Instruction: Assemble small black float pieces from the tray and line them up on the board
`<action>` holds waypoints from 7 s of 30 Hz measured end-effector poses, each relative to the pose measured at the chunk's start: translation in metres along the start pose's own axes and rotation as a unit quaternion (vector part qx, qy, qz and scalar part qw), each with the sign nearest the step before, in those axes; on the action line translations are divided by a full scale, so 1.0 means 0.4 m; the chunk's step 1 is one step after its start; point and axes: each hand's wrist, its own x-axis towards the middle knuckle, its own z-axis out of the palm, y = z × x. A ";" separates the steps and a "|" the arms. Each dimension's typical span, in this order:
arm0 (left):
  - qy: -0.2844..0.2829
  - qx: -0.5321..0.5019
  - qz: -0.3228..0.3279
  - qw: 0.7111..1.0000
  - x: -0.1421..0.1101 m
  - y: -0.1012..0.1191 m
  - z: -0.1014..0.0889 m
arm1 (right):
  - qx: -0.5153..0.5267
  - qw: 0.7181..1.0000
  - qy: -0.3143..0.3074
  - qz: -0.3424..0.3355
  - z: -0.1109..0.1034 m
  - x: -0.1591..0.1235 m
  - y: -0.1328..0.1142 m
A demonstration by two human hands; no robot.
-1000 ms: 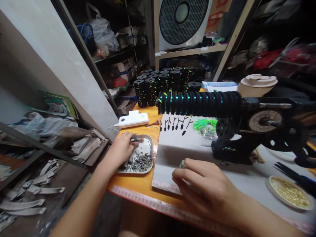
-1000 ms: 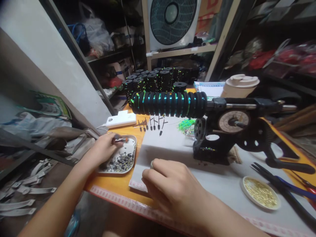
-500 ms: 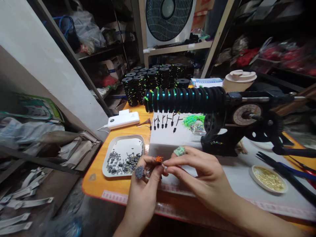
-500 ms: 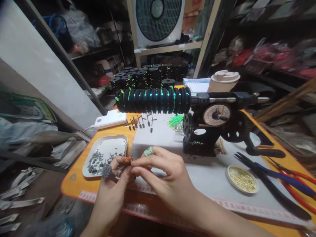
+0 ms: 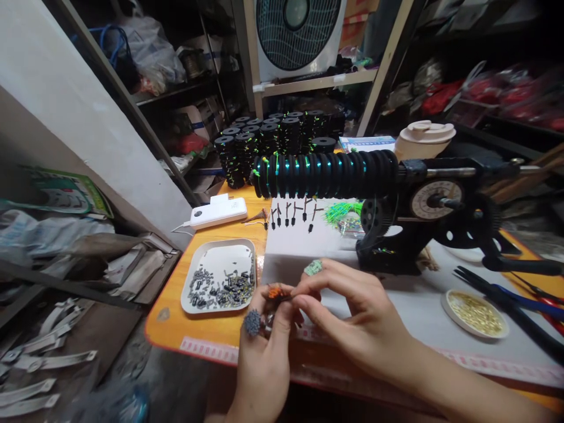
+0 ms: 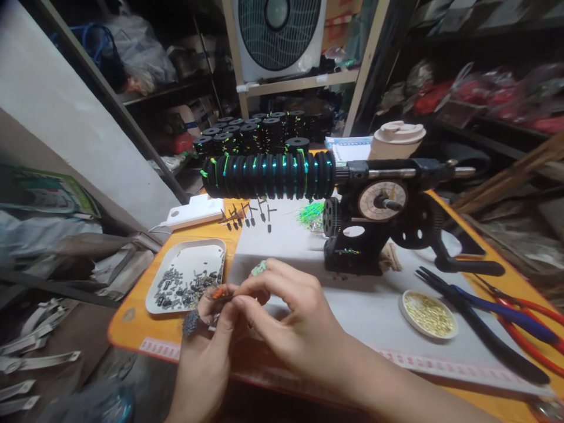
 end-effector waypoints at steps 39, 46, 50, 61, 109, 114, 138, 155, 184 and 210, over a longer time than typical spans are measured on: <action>-0.095 -0.194 -0.200 0.956 -0.014 0.044 -0.050 | 0.003 0.993 -0.111 -0.029 -0.013 -0.001 0.002; -0.027 -0.047 -0.100 0.994 -0.032 0.038 -0.027 | 0.005 0.995 -0.096 -0.004 -0.010 -0.001 -0.019; 0.040 -0.073 -0.070 0.994 -0.043 0.030 -0.004 | 0.012 0.995 -0.100 -0.003 -0.007 -0.005 -0.021; -0.003 -0.250 -0.101 0.963 -0.037 0.030 0.004 | 0.004 0.997 -0.057 -0.056 -0.008 0.002 -0.001; -0.148 -0.070 -0.026 0.986 0.040 0.046 -0.044 | -0.002 1.000 0.020 0.003 -0.025 0.012 -0.008; -0.149 -0.045 -0.052 0.986 0.028 0.022 -0.029 | 0.022 0.999 0.015 0.033 -0.022 0.013 -0.004; -0.043 0.195 0.065 0.978 -0.027 0.002 0.008 | 0.008 0.999 0.005 0.053 -0.013 0.008 -0.001; -0.068 -0.137 -0.017 0.988 -0.007 0.035 -0.016 | -0.039 0.997 -0.060 0.019 -0.036 0.012 -0.009; 0.085 0.187 0.448 0.870 0.006 -0.050 -0.063 | -0.055 0.986 -0.155 0.016 -0.029 0.011 -0.031; 0.053 -0.201 0.263 0.942 -0.007 0.029 -0.022 | -0.087 0.991 -0.071 -0.072 -0.027 -0.003 -0.027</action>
